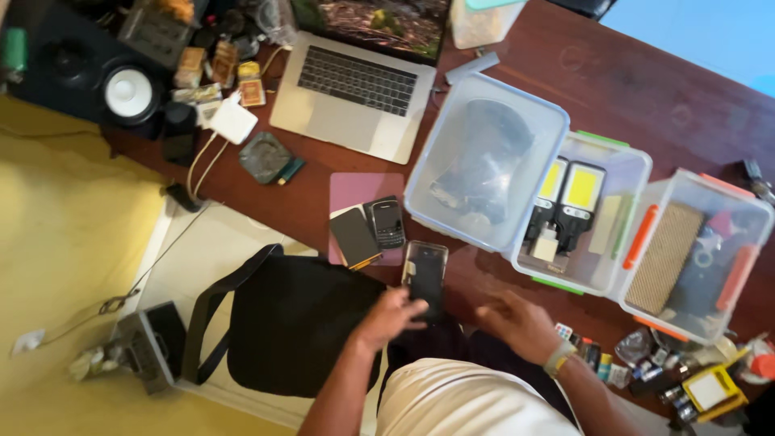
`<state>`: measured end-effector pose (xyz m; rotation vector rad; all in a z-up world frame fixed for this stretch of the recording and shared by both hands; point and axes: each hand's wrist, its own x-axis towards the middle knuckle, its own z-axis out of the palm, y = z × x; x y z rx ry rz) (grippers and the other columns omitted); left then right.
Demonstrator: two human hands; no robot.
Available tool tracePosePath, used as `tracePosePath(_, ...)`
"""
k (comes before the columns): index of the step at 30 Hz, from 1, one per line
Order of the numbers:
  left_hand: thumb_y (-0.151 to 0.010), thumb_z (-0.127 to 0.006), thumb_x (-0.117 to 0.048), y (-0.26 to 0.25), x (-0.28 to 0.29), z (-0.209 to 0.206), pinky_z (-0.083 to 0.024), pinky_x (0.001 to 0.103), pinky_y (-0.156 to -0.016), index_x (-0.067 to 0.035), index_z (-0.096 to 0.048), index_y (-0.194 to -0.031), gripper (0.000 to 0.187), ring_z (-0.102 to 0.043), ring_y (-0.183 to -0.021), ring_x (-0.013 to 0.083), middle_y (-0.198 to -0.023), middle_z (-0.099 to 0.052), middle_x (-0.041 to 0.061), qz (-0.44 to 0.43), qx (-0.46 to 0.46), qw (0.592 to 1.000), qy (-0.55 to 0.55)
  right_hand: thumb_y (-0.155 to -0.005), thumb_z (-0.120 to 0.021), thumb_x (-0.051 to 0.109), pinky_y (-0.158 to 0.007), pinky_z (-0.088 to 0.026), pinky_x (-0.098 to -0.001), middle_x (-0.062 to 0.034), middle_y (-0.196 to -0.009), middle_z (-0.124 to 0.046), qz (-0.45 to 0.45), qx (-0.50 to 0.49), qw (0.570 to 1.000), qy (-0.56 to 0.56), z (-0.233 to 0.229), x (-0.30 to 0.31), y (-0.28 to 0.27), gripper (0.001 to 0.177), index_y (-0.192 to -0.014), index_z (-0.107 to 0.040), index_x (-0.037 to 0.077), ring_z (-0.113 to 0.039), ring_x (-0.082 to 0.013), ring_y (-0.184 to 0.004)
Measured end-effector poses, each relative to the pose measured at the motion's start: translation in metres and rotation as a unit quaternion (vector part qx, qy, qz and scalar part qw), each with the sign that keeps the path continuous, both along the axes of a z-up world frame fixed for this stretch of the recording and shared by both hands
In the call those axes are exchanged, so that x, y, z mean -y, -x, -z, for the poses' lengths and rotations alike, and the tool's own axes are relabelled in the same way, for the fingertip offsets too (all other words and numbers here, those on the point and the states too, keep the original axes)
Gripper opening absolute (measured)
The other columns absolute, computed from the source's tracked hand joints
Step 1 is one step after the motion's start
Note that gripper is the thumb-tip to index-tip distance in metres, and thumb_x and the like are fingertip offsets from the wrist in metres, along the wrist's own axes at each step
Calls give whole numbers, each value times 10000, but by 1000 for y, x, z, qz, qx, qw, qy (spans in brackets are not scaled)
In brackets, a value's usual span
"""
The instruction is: The person organizes various electronic accessories and cables by sorting them into clear plastic storage boxes on a cluttered desk. They handle headphones, power adapters, and multiple types of cables, placing them into separate compartments.
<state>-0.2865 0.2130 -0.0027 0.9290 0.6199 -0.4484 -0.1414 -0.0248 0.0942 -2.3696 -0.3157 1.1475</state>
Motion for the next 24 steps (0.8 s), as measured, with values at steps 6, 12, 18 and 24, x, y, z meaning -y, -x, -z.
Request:
tracePosePath(6,-949,-656,-134,-15,51,0,-617,353,-890,-70,-650,-1223,282,-703,-1000,112,-1115,-721,-14,117,11,990,72,-915,-690,344,-814,-563,-444,-205,-1027,-740,26,-6,989,-143,7,-5,16,386,-1191,-665,75,-720,-398,-950)
tracePosePath(12,-914,-789,-236,-47,61,-26,-612,340,-796,34,-620,-1135,388,-752,-926,201,-989,-779,127,224,11,953,-203,-985,-679,287,-777,-516,-523,-203,-967,-723,-23,56,992,-112,-19,10,6,272,-1122,-631,56,-671,-433,-931)
tracePosePath(18,-880,-736,-284,-97,60,-74,-579,316,-870,-60,-638,-1294,481,-757,-1002,182,-1129,-785,111,191,40,922,-334,-934,-665,275,-722,-577,-466,-137,-939,-723,89,221,970,-41,-50,69,-61,254,-1154,-719,160,-711,-339,-807)
tracePosePath(24,-920,-697,-275,-120,80,-84,-589,311,-883,-51,-670,-1248,398,-774,-1018,191,-1111,-792,108,173,86,918,-347,-980,-579,307,-815,-581,-467,-94,-1055,-743,-114,84,970,198,-8,83,-149,325,-1290,-671,281,-729,-331,-942)
